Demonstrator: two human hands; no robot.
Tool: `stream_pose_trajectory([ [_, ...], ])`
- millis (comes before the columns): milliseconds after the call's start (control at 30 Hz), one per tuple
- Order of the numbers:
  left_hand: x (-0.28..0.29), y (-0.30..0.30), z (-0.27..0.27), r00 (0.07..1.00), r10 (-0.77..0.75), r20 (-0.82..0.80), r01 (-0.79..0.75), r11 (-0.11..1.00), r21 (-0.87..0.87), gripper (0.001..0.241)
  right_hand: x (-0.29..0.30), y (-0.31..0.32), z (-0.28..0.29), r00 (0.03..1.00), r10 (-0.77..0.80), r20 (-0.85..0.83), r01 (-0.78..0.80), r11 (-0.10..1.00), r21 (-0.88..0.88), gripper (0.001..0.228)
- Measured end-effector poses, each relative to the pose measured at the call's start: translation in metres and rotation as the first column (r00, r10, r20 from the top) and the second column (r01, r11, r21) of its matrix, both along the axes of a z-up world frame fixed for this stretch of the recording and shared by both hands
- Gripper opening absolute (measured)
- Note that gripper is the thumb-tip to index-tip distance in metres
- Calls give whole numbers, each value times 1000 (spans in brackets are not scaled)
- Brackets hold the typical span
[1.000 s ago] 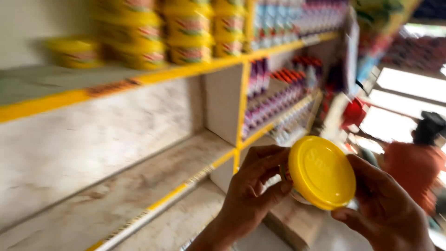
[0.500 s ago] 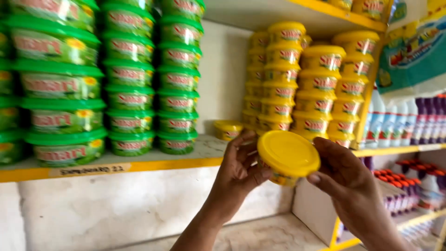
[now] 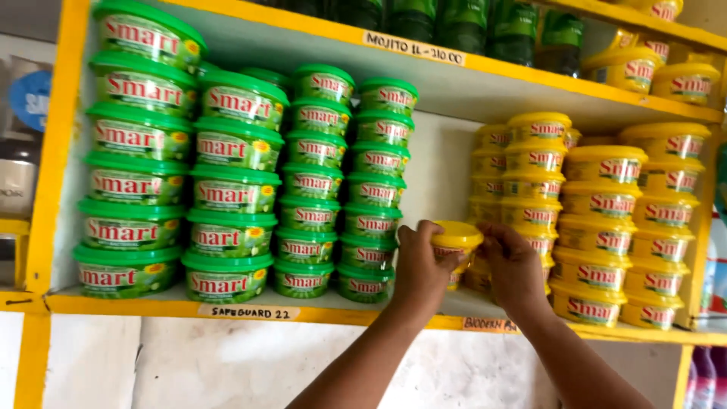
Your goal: The person stocks shelves in a store by taking detergent tubs from cardboard boxes on the floor and organizing them onto the display shelves.
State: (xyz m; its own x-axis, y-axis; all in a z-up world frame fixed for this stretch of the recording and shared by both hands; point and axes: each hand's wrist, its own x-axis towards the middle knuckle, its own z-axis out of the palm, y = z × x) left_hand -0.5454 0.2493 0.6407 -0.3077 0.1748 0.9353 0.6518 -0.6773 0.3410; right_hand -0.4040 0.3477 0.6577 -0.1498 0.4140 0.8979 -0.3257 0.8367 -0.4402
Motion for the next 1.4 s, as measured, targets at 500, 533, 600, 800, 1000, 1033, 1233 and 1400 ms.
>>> stream_pose_trajectory([
  [500,-34,126,24,971,228,73,-166,863,-477,46,-32,65,2,718,-587,374,509,810,293,46],
  [533,-46,148,21,975,137,174,-46,894,-446,51,-33,74,1,706,-635,313,520,765,378,43],
  [600,-58,174,17,962,43,271,73,912,-403,56,-36,92,-3,694,-676,248,531,712,459,41],
  [800,-61,178,18,855,-118,505,346,855,-387,42,-44,110,-11,673,-644,362,635,755,163,40],
  [1000,-58,185,14,896,-61,440,292,827,-481,33,-40,113,-18,627,-678,384,667,721,186,20],
  [1033,-59,189,14,903,-66,424,284,832,-477,32,-40,110,-18,641,-663,385,656,735,174,21],
  [1233,-78,249,-5,956,-50,290,193,852,-487,36,-35,105,-27,619,-654,434,617,747,246,26],
  [1400,-59,211,-2,928,-63,367,228,875,-428,41,-33,86,-31,508,-644,572,596,742,306,39],
])
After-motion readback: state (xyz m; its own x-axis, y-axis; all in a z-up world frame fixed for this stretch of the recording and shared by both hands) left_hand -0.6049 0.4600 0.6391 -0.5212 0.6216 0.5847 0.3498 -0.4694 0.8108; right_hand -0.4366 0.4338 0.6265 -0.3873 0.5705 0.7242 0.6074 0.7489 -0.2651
